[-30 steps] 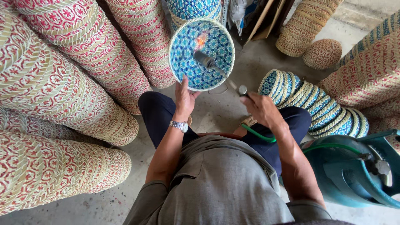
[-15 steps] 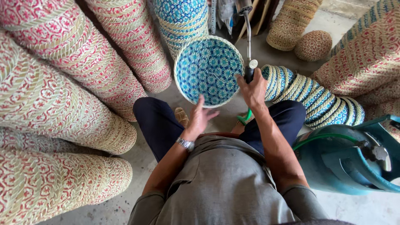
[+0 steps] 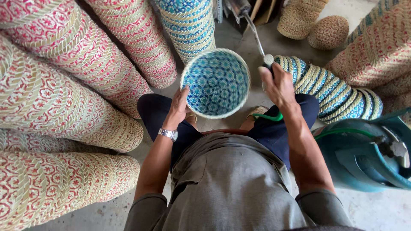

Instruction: The person uses a handheld blowtorch to apply heat to the surface of woven baskets. They rotate each basket to treat different areas, then place it back in a stack. The process is repeated for multiple baskets.

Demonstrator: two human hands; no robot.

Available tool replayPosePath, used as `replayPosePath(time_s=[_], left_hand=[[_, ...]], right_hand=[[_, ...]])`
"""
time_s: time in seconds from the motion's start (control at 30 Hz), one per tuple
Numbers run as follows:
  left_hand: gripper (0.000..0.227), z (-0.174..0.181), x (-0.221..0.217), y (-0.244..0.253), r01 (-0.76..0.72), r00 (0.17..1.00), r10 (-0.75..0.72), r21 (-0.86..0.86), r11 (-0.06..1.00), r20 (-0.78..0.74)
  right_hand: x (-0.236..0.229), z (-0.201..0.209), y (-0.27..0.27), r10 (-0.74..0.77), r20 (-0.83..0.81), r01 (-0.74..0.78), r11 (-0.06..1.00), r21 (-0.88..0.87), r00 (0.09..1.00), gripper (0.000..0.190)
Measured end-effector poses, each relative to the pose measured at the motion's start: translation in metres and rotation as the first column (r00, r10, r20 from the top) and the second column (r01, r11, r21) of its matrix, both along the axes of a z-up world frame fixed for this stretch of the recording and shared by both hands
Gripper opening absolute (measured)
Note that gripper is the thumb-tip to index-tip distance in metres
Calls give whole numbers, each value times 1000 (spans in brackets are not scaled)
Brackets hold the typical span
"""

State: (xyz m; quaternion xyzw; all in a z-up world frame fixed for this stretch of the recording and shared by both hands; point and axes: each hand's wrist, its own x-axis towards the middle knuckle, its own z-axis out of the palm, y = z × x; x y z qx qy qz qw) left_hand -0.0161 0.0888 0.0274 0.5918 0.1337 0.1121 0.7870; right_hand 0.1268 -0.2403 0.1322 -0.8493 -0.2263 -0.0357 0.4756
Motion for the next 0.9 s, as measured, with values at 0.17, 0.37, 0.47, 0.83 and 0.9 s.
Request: replayPosePath(time_s=[0.17,0.37,0.47,0.83,0.9], left_hand=[[56,-25,1,0,-83,996,93,-393,916,7],[56,-29,10,-5,-202,947,282,-390,898,158],[64,-28,11,0,-271,895,385,-409,871,227],[78,-16,28,20,-380,669,585,-465,799,458],[80,-16,27,23,-401,654,602,-465,789,458]], right_hand=[[-36,-1,-8,371,169,-335,919,-206,913,31],[-55,-4,24,331,162,-266,906,-329,930,29],[-56,2,21,490,139,-437,851,-292,861,24],[-60,23,12,471,126,-410,849,-332,873,24],[-62,22,10,376,162,-309,892,-329,912,26]])
